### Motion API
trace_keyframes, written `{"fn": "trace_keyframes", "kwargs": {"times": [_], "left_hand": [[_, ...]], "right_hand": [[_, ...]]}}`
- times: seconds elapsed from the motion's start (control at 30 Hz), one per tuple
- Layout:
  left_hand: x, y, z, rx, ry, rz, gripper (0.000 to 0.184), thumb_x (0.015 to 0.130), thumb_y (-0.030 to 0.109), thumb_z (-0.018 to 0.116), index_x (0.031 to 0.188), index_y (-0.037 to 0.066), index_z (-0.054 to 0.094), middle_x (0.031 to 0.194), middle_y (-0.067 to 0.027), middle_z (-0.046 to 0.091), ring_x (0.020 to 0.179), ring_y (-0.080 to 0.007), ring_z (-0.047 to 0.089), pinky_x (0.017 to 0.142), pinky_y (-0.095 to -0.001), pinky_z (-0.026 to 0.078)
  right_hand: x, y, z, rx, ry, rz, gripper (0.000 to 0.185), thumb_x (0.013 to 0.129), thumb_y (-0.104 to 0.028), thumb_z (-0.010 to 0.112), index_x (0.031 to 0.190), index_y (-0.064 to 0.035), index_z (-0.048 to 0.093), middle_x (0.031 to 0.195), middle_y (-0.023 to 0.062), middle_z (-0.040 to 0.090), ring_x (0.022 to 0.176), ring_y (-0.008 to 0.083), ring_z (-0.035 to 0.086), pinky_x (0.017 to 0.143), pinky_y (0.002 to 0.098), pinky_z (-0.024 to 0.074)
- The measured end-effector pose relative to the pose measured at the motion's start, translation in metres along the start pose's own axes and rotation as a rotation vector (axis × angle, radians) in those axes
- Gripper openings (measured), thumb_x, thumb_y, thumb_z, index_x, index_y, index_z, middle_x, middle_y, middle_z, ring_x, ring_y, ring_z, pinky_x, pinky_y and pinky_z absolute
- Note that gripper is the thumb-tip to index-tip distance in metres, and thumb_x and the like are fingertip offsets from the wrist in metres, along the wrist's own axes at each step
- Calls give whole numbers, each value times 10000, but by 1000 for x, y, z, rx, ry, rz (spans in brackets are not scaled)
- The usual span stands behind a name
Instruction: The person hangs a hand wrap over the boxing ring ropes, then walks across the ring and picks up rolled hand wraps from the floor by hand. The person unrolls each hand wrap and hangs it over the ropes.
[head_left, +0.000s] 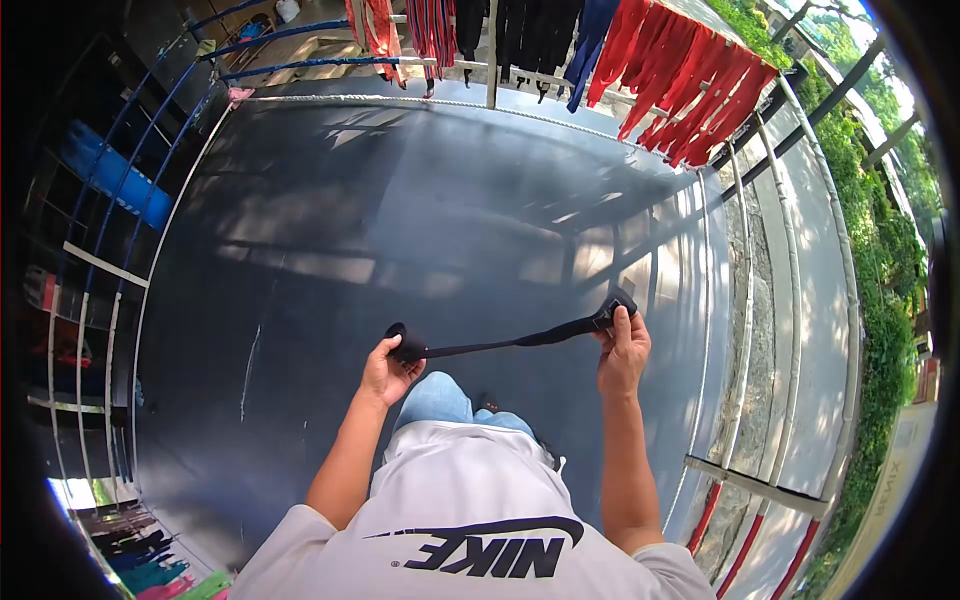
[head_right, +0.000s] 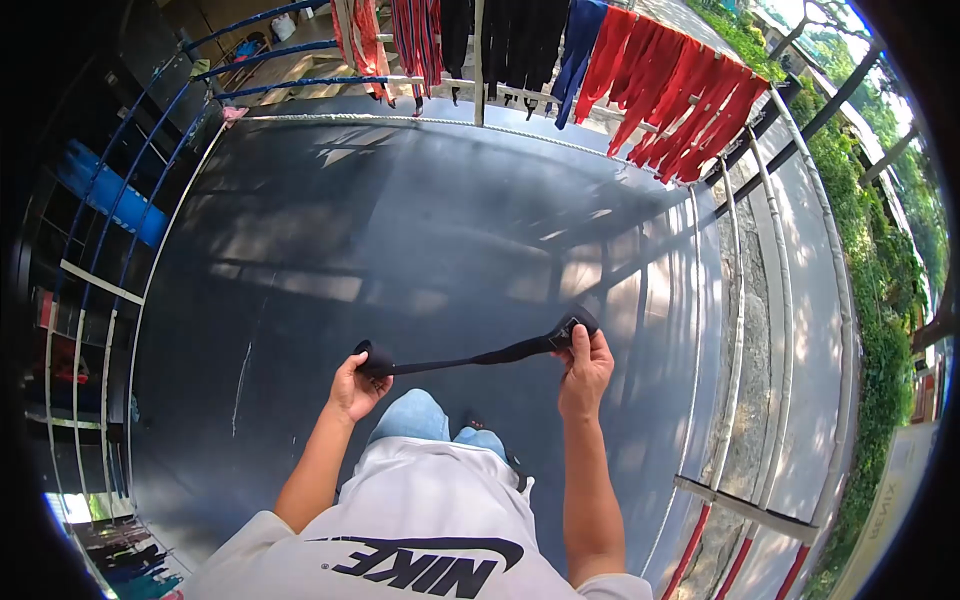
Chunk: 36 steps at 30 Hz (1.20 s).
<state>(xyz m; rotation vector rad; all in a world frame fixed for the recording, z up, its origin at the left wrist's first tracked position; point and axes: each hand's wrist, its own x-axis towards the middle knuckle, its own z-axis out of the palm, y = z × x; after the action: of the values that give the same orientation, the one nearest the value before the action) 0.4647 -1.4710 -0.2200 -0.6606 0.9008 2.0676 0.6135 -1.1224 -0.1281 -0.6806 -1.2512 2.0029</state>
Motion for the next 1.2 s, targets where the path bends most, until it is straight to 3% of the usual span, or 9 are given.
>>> {"fn": "trace_keyframes", "kwargs": {"times": [0.23, 0.47, 0.63, 0.8, 0.97, 1.03, 1.2], "left_hand": [[119, 79, 75, -13, -34, -8, 401, 918, 383, 595, 1163, 70, 648, 1147, -129, 689, 1034, -257, 652, 824, -399, 546], [259, 177, 162, 121, -80, -131, 369, 909, 353, 594, 1154, 80, 642, 1167, -132, 675, 1100, -287, 649, 868, -432, 546], [327, 238, 233, 202, -68, -78, 369, 915, 288, 643, 1158, 17, 585, 1148, -168, 653, 1086, -322, 660, 980, -461, 535], [391, 279, 284, 261, -84, -29, 344, 902, 261, 658, 1178, 66, 592, 1157, -142, 651, 1089, -312, 659, 966, -450, 551], [458, 308, 315, 160, -28, 22, 336, 897, 235, 668, 1196, 97, 600, 1167, -128, 650, 1074, -299, 648, 977, -457, 544], [477, 323, 332, 131, 2, 22, 420, 897, 243, 647, 1286, 94, 593, 1202, -141, 642, 1106, -305, 635, 989, -461, 538], [513, 360, 384, 9, -70, 77, 499, 891, 264, 594, 1356, 85, 577, 1268, -170, 627, 1149, -313, 624, 982, -452, 539]], "right_hand": [[150, 34, 84, -52, -82, 15, 177, 1033, -201, 630, 1077, -33, 668, 869, 5, 677, 734, 75, 630, 657, 241, 524], [277, 63, 117, -32, 178, 117, 136, 1026, -201, 641, 1075, -76, 657, 882, -34, 655, 734, 50, 612, 638, 214, 502], [366, 68, 126, 40, 326, 83, 121, 1031, -204, 626, 1022, -84, 645, 809, -25, 651, 670, 57, 600, 615, 219, 516], [464, 68, 134, 31, 390, 29, 133, 1031, -212, 626, 1023, -80, 643, 826, -22, 654, 681, 63, 605, 599, 214, 494], [598, 57, 151, -60, 307, -2, 135, 1024, -228, 645, 1006, -94, 644, 792, -38, 623, 623, 39, 532, 532, 199, 404], [648, 49, 170, -86, 262, -14, 127, 1022, -228, 650, 1006, -102, 637, 753, -46, 591, 572, 30, 493, 489, 195, 358], [771, 20, 242, -126, 33, -52, 109, 1036, -178, 621, 1037, -70, 636, 750, -22, 593, 515, 44, 481, 456, 213, 379]]}}
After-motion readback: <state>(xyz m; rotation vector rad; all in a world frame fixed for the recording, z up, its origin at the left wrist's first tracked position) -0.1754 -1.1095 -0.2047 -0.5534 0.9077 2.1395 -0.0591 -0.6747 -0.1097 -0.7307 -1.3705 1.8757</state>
